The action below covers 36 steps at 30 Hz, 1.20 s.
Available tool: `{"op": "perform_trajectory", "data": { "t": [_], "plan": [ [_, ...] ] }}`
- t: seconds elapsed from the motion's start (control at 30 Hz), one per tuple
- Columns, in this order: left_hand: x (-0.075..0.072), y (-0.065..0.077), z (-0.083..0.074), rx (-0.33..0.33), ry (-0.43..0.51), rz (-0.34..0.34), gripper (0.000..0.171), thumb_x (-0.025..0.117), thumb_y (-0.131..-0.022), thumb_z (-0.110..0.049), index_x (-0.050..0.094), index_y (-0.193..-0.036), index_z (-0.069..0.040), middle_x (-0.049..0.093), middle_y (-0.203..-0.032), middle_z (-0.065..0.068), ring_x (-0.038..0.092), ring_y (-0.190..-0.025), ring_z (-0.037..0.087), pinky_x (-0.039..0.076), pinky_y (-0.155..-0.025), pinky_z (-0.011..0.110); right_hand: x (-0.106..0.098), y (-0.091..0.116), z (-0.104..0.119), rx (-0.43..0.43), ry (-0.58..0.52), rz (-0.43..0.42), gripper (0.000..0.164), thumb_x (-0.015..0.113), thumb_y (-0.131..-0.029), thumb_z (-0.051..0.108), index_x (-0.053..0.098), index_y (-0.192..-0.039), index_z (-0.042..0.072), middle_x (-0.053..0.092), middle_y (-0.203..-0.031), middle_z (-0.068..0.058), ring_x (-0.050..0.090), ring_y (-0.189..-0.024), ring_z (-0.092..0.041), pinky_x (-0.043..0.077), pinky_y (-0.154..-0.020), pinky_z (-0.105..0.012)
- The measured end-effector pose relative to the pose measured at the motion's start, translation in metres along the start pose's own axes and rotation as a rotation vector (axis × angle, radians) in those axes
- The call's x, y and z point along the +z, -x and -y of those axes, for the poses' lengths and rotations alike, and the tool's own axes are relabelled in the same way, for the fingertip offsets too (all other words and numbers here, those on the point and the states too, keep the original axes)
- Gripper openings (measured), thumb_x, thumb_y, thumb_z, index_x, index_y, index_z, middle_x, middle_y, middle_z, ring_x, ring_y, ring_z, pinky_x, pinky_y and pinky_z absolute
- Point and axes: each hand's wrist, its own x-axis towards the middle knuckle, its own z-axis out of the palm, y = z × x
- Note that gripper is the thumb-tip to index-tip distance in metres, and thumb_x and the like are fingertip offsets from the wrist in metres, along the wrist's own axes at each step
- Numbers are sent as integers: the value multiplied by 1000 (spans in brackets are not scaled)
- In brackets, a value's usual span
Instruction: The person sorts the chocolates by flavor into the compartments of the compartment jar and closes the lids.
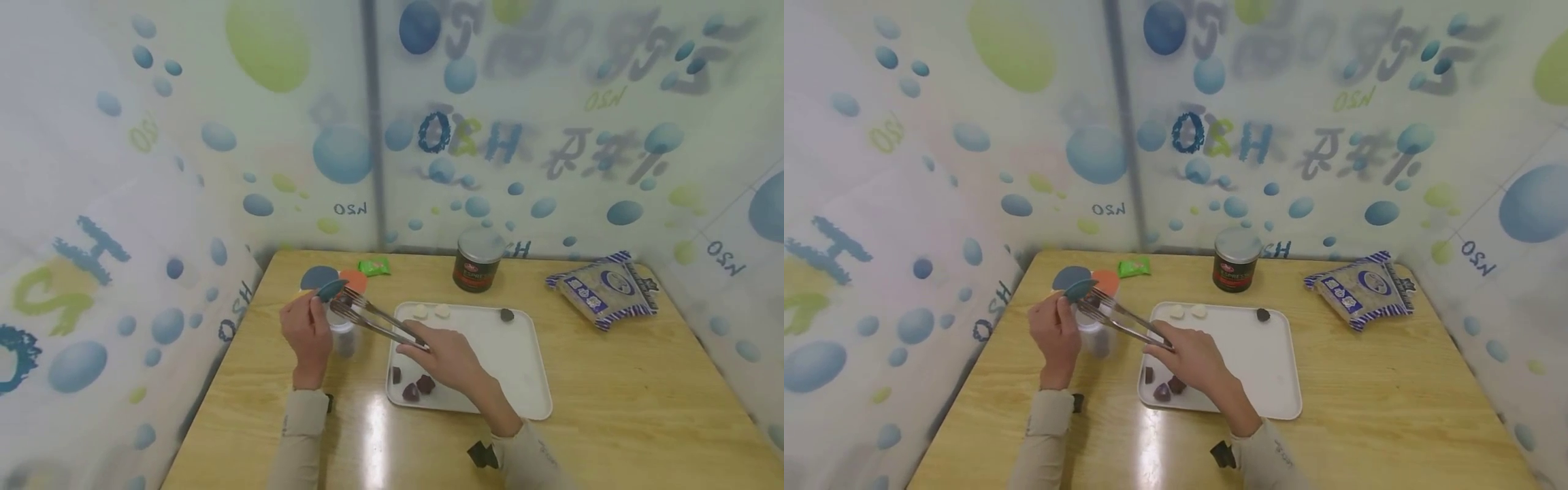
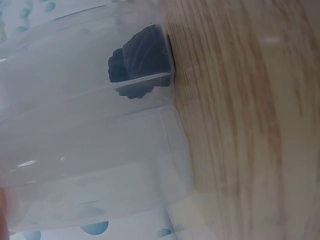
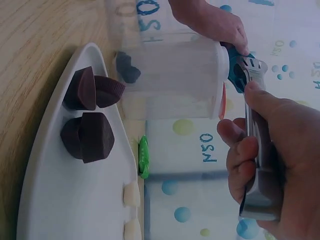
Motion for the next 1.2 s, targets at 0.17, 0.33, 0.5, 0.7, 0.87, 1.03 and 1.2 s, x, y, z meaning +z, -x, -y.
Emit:
{"op": "perform_trajectory", "data": {
  "t": [0.17, 0.33, 0.5, 0.7, 0.87, 1.03, 1.2],
  "plan": [
    [2, 2, 0, 6, -7, -8, 28, 53, -100, -14, 72, -93, 6, 70, -81, 20, 66, -74, 36, 42, -76, 51, 4, -2, 3, 3, -8, 53, 39, 56, -98, 50, 60, -127, 25, 46, -66, 15, 35, -53, -1, 29, -48, -21],
    [2, 1, -2, 6, -8, -10, 26, 53, -99, -11, 71, -93, 7, 70, -80, 20, 65, -74, 37, 43, -77, 52, 2, -1, 4, 31, -31, 72, 42, 58, -97, 52, 60, -129, 24, 48, -68, 14, 35, -52, -2, 29, -46, -22],
    [3, 0, -4, 12, -1, -8, 27, 53, -99, -11, 71, -92, 7, 69, -78, 21, 65, -73, 37, 43, -76, 52, 1, 3, 0, 56, -42, 71, 47, 59, -96, 53, 59, -131, 21, 55, -72, 14, 41, -53, -1, 35, -48, -22],
    [4, -1, -4, 6, 2, -8, 28, 52, -99, -13, 70, -93, 7, 69, -79, 21, 65, -74, 37, 42, -76, 50, -1, 13, -6, 99, -70, 74, 45, 64, -92, 55, 60, -123, 22, 52, -70, 15, 40, -53, -1, 35, -48, -21],
    [3, -1, -3, -7, -4, -3, 25, 53, -97, -9, 70, -93, 8, 70, -82, 22, 65, -76, 38, 42, -76, 49, -5, 24, -15, 163, -65, 61, 52, 68, -88, 56, 60, -128, 23, 48, -68, 16, 41, -54, -1, 36, -49, -21],
    [2, -1, -5, -22, -12, -12, 26, 53, -97, -11, 70, -93, 8, 71, -83, 23, 65, -77, 39, 41, -75, 49, -5, 38, -34, 271, -52, 53, 63, 69, -84, 63, 58, -130, 21, 45, -65, 12, 39, -53, -3, 34, -48, -22],
    [1, -1, -6, -31, -10, -16, 25, 53, -96, -9, 70, -91, 9, 70, -82, 24, 65, -75, 40, 40, -75, 48, -4, 54, -57, 382, -1, 36, 67, 68, -81, 68, 59, -128, 22, 46, -65, 9, 40, -52, -6, 33, -48, -24]
  ]
}}
